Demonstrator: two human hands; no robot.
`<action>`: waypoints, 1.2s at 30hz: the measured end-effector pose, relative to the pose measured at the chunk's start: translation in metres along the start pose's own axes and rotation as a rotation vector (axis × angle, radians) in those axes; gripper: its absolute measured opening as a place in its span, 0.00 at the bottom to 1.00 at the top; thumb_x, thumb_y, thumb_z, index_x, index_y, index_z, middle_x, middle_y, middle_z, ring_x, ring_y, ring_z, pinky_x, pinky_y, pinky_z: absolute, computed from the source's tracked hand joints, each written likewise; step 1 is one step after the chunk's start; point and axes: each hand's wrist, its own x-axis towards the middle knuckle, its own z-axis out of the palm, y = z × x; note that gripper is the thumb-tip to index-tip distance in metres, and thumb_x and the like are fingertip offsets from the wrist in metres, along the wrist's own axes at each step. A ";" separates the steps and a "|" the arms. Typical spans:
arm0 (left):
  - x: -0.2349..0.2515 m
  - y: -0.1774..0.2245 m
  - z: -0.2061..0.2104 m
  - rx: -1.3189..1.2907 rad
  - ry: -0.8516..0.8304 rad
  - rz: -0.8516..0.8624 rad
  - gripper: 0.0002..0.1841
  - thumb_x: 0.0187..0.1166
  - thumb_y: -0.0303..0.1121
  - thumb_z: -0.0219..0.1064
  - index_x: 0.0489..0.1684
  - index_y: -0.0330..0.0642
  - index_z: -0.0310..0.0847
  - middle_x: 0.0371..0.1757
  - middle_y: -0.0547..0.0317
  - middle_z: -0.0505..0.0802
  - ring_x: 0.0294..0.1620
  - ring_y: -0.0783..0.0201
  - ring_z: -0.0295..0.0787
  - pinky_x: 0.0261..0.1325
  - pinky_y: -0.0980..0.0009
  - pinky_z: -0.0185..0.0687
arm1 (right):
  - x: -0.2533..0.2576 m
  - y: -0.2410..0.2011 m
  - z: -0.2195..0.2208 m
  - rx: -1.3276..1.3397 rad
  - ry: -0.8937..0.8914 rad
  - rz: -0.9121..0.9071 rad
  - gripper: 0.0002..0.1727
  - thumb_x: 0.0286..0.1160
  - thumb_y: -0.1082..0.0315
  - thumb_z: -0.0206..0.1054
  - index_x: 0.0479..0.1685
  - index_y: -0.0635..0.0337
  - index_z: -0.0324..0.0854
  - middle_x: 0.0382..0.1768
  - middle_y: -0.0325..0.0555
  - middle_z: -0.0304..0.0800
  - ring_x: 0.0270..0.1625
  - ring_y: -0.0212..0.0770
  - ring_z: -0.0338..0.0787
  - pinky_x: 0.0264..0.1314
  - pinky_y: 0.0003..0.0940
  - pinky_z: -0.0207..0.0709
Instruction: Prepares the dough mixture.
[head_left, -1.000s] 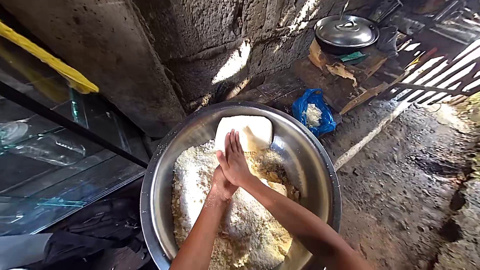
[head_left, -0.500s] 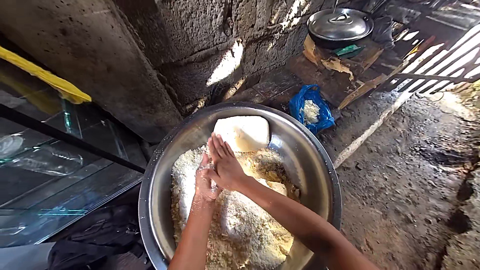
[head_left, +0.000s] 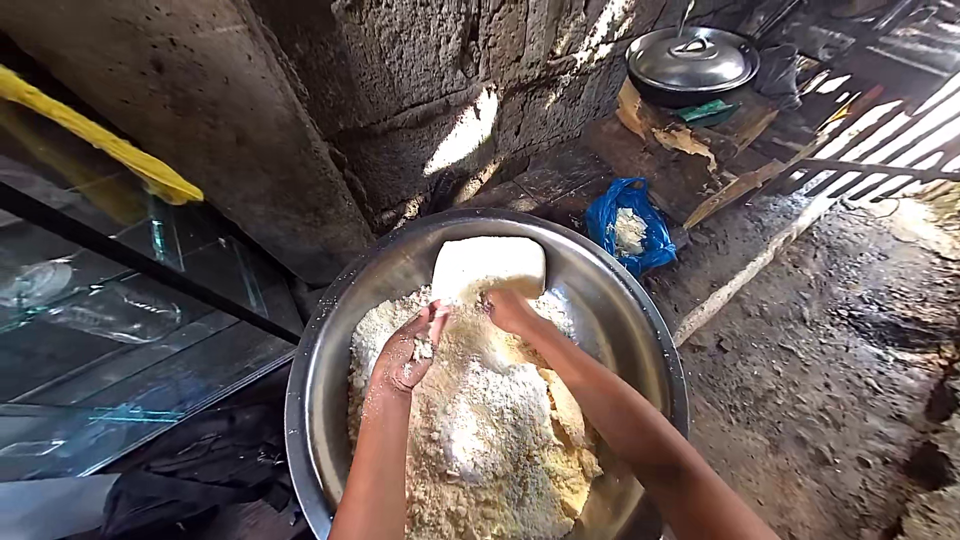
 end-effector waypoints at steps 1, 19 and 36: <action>0.003 0.001 -0.005 -0.135 -0.032 -0.028 0.14 0.94 0.31 0.41 0.55 0.41 0.75 0.41 0.62 0.90 0.32 0.79 0.87 0.35 0.88 0.82 | 0.004 0.005 0.007 -0.070 -0.049 0.003 0.13 0.78 0.72 0.65 0.55 0.70 0.86 0.56 0.67 0.89 0.63 0.66 0.87 0.66 0.67 0.76; 0.009 -0.005 -0.008 -0.119 -0.158 0.055 0.21 0.96 0.40 0.35 0.42 0.46 0.76 0.17 0.72 0.78 0.09 0.80 0.68 0.15 0.87 0.69 | -0.074 0.041 -0.052 0.519 0.141 0.059 0.06 0.80 0.73 0.68 0.46 0.65 0.89 0.34 0.45 0.93 0.32 0.32 0.91 0.43 0.29 0.88; 0.018 -0.024 -0.008 -0.233 -0.199 -0.081 0.18 0.95 0.35 0.32 0.51 0.43 0.72 0.20 0.71 0.79 0.08 0.82 0.67 0.13 0.89 0.68 | -0.072 0.093 -0.017 0.142 -0.051 0.465 0.29 0.91 0.48 0.54 0.60 0.69 0.84 0.52 0.61 0.91 0.53 0.53 0.93 0.61 0.53 0.84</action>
